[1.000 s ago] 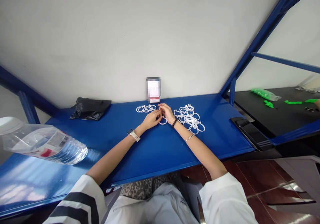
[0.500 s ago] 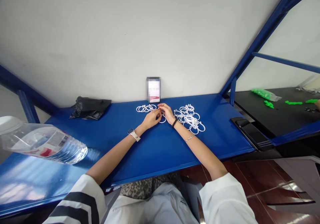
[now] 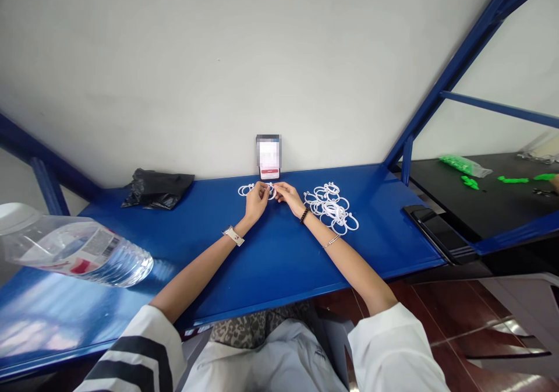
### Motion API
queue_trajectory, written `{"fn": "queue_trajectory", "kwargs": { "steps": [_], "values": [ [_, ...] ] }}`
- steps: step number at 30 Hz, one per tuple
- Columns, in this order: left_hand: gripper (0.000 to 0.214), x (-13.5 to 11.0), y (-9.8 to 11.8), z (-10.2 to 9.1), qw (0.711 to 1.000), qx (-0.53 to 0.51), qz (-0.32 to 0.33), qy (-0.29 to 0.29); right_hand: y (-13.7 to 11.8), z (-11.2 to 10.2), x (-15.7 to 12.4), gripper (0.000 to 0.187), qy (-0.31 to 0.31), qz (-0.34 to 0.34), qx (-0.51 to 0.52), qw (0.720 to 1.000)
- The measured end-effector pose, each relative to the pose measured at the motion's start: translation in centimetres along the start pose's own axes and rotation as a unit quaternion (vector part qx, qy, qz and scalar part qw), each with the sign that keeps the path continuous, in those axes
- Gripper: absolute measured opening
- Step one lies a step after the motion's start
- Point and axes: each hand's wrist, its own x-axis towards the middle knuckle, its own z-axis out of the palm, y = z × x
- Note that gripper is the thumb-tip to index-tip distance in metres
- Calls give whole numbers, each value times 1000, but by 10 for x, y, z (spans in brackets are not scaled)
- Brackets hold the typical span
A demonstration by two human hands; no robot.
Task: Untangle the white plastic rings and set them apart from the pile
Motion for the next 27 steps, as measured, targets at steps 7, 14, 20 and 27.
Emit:
{"fn": "queue_trajectory", "kwargs": {
  "steps": [7, 14, 20, 27],
  "values": [
    [18, 2, 0, -1, 996, -87, -28, 0, 6, -1, 3, 35, 6, -13, -48, 999],
    [41, 6, -4, -1, 978, -176, -29, -106, 3, -4, 3, 32, 2, -2, 13, 1000],
    [46, 9, -3, -7, 965, -200, -45, -162, -3, -3, 0, 29, -20, -10, 38, 999],
    [49, 9, -2, -9, 958, -211, -41, -192, -5, -4, -3, 28, -62, -28, 22, 997]
  ]
}}
